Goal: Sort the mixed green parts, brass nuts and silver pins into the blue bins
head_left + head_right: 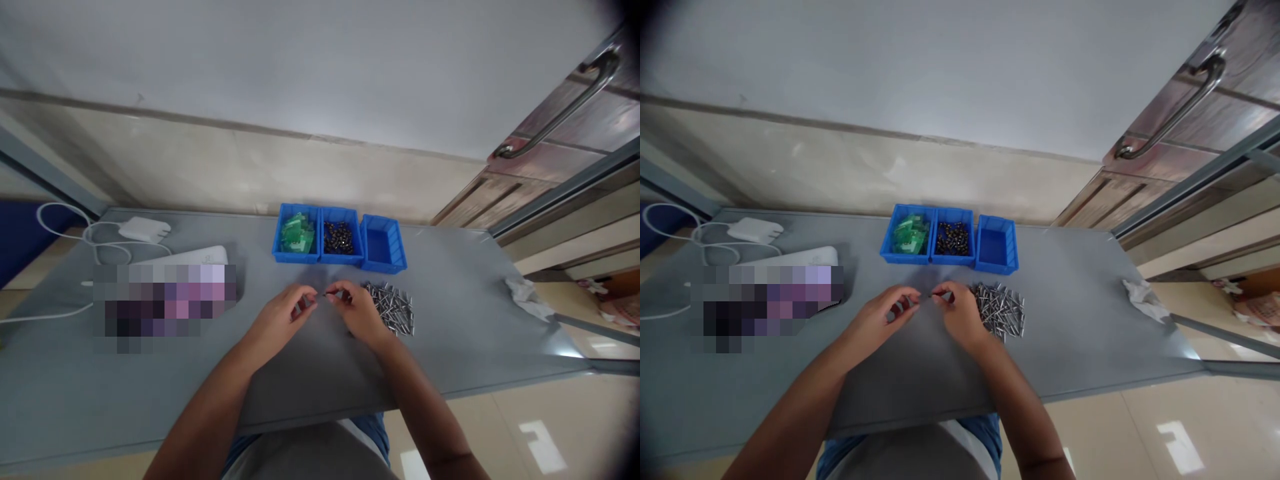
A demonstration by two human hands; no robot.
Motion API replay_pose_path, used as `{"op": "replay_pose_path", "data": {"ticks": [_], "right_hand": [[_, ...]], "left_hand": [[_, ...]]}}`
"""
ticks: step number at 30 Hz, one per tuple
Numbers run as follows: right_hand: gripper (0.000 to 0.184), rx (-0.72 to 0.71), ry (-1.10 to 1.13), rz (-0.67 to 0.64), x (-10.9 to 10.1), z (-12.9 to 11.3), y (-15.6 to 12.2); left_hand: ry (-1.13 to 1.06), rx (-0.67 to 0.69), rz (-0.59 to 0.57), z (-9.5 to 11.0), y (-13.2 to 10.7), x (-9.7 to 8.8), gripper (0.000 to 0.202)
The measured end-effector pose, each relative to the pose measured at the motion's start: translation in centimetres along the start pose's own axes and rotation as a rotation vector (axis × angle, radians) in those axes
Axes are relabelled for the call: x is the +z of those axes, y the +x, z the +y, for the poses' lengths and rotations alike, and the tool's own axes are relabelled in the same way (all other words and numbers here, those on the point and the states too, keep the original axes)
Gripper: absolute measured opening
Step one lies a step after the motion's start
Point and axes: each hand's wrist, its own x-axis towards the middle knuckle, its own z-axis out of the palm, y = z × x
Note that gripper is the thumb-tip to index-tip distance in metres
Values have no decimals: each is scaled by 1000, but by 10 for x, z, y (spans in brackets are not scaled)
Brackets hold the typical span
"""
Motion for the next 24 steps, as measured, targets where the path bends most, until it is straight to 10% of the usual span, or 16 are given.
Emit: {"op": "replay_pose_path", "data": {"ticks": [11,20,24], "right_hand": [[20,153,633,-279,5,-4,-8],[19,141,664,-304,9,-5,-9],[16,91,481,-95,10,-11,-13]], "left_hand": [[21,89,21,5,0,-3,9],[24,143,115,5,0,-4,7],[7,145,117,5,1,-5,9]]}}
